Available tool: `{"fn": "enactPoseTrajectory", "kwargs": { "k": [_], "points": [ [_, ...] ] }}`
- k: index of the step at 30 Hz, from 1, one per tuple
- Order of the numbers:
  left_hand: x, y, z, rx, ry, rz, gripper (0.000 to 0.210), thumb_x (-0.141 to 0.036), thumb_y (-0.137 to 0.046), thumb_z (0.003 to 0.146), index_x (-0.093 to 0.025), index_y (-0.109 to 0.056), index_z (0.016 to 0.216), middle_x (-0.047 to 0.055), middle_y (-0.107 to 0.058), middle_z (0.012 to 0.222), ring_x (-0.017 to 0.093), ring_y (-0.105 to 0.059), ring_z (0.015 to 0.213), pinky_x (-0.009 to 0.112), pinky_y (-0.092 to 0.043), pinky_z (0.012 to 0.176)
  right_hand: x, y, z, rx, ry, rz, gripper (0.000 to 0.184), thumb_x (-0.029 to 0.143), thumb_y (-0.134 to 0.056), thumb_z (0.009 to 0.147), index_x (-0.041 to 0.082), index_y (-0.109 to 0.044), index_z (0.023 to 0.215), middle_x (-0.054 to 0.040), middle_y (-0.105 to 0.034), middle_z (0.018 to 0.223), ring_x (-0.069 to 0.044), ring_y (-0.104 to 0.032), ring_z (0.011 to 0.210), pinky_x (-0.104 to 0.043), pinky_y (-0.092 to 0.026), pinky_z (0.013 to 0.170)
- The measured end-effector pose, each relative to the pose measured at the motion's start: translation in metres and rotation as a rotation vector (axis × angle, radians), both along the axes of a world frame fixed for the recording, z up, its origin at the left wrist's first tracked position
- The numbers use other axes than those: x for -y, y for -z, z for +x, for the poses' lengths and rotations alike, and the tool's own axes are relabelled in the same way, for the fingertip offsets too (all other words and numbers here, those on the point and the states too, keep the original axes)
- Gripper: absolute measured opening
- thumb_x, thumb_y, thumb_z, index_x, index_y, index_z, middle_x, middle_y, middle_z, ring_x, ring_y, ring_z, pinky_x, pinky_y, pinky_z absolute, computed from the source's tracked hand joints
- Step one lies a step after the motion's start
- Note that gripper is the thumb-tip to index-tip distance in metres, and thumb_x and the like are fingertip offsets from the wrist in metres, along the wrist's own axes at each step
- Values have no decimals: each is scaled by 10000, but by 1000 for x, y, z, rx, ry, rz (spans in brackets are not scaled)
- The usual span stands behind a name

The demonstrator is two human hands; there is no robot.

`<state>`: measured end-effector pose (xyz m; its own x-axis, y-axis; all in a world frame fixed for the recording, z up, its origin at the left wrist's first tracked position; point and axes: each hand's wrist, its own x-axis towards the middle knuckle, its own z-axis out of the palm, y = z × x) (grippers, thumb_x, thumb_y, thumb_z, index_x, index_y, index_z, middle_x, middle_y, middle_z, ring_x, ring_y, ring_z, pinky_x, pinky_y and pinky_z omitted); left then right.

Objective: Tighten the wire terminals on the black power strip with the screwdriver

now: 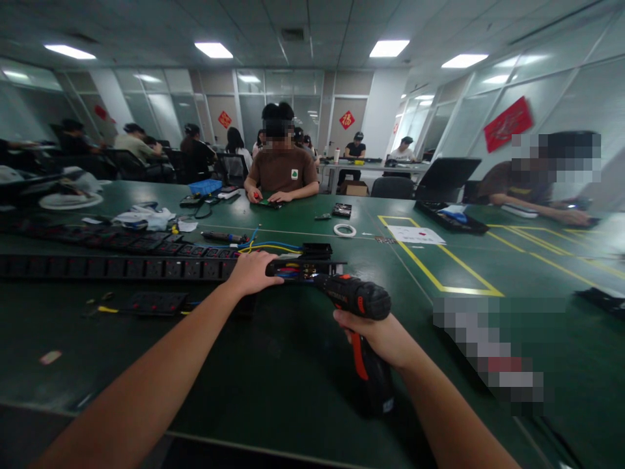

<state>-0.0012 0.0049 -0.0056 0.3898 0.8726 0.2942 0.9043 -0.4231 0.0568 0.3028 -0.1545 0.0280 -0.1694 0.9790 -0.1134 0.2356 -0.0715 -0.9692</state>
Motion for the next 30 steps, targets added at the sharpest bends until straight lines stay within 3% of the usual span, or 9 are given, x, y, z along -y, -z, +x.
{"fn": "enactPoseTrajectory", "kwargs": {
  "k": [6, 12, 18, 22, 30],
  "points": [
    [-1, 0, -1, 3, -2, -9, 660, -759, -661, 823, -280, -678, 1275, 100, -686, 1321, 359, -613, 1191, 467, -429, 970, -1, 1, -1, -49, -3, 9, 392, 530, -856, 751, 177, -693, 795, -3, -640, 648, -168, -581, 603, -310, -442, 597],
    [-2, 3, -1, 11, -3, 2, 694, -750, -668, 822, -272, -657, 1325, 105, -688, 1318, 361, -605, 1206, 470, -423, 984, -1, 3, 1, -72, -29, 19, 396, 523, -846, 776, 164, -723, 892, -49, -720, 793, -198, -648, 654, -348, -483, 659],
    [-1, 2, -1, 12, -2, -3, 701, -753, -670, 817, -273, -659, 1327, 102, -687, 1318, 360, -606, 1209, 467, -425, 986, 4, -4, -5, -142, -26, -17, 589, 562, -869, 739, 201, -703, 1174, -104, -776, 1095, -196, -676, 654, -355, -510, 642],
    [-2, 2, -1, 2, -4, -2, 698, -754, -668, 816, -274, -660, 1323, 104, -689, 1319, 358, -612, 1198, 466, -429, 979, 5, -7, -8, -185, -22, -54, 668, 582, -893, 701, 218, -689, 1223, -126, -763, 1198, -199, -685, 672, -370, -538, 657],
    [1, -2, 1, -1, -6, -20, 654, -744, -661, 826, -285, -672, 1291, 95, -692, 1312, 351, -616, 1193, 464, -435, 970, 2, -4, -4, -172, -39, -55, 551, 557, -867, 750, 181, -718, 1124, -80, -776, 959, -211, -694, 672, -371, -531, 673]
  ]
}}
